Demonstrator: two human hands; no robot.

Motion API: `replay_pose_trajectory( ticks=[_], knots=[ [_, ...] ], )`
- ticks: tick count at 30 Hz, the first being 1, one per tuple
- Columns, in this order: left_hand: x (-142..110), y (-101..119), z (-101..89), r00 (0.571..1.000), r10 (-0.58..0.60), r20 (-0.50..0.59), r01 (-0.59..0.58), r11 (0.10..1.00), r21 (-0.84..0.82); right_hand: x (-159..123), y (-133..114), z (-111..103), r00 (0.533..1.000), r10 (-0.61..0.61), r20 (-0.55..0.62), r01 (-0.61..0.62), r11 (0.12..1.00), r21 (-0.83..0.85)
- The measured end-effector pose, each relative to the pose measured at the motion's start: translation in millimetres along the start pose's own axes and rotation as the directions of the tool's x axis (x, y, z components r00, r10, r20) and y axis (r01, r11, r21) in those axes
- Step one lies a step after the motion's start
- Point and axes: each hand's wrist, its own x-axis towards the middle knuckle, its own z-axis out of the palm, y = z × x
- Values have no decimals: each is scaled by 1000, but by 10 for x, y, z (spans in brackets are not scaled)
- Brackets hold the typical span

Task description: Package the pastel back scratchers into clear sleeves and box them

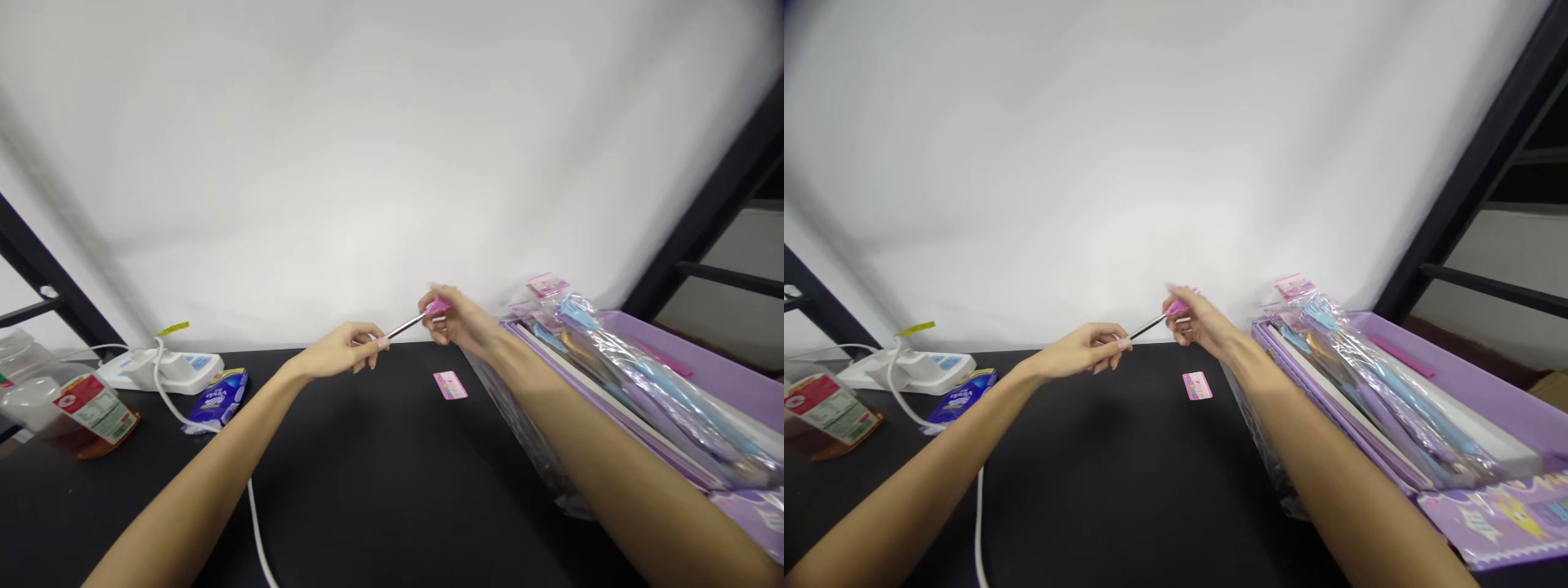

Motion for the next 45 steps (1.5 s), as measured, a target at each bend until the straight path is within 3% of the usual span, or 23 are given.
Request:
replay_pose_trajectory(
  ticks=[3,7,9,12,15,18,23,29,36,45],
  knots=[
    [1,-89,-61,997,15,-71,-9,997,83,-9,-144,-180,980,52,-193,-47,998,32],
    [16,-126,-45,985,117,-129,-77,958,277,-32,-216,-261,950,143,-277,-220,937,-271],
    [26,-114,-11,966,201,-162,-119,903,413,-53,-213,-238,966,172,-192,-246,838,-487],
    [28,-93,24,935,319,-158,-179,804,567,-96,-201,-186,972,231,46,-132,697,-705],
    [12,-96,12,924,362,-126,-198,732,652,-127,-185,-175,922,289,256,22,622,-783],
    [-11,-116,-39,925,360,-123,-182,702,689,-124,-162,-206,878,304,369,125,599,-791],
    [-27,-135,-100,909,387,-155,-227,772,594,-92,-143,-238,875,282,393,124,655,-746],
    [-40,-112,-12,926,351,-139,-250,847,469,-114,-184,-252,886,244,393,179,602,-778],
    [-42,-24,103,968,219,-119,-164,920,355,-155,-240,-213,893,223,392,207,569,-796],
    [-43,40,68,996,65,-61,-50,974,223,-157,-213,-16,905,108,412,295,538,-789]
  ],
)
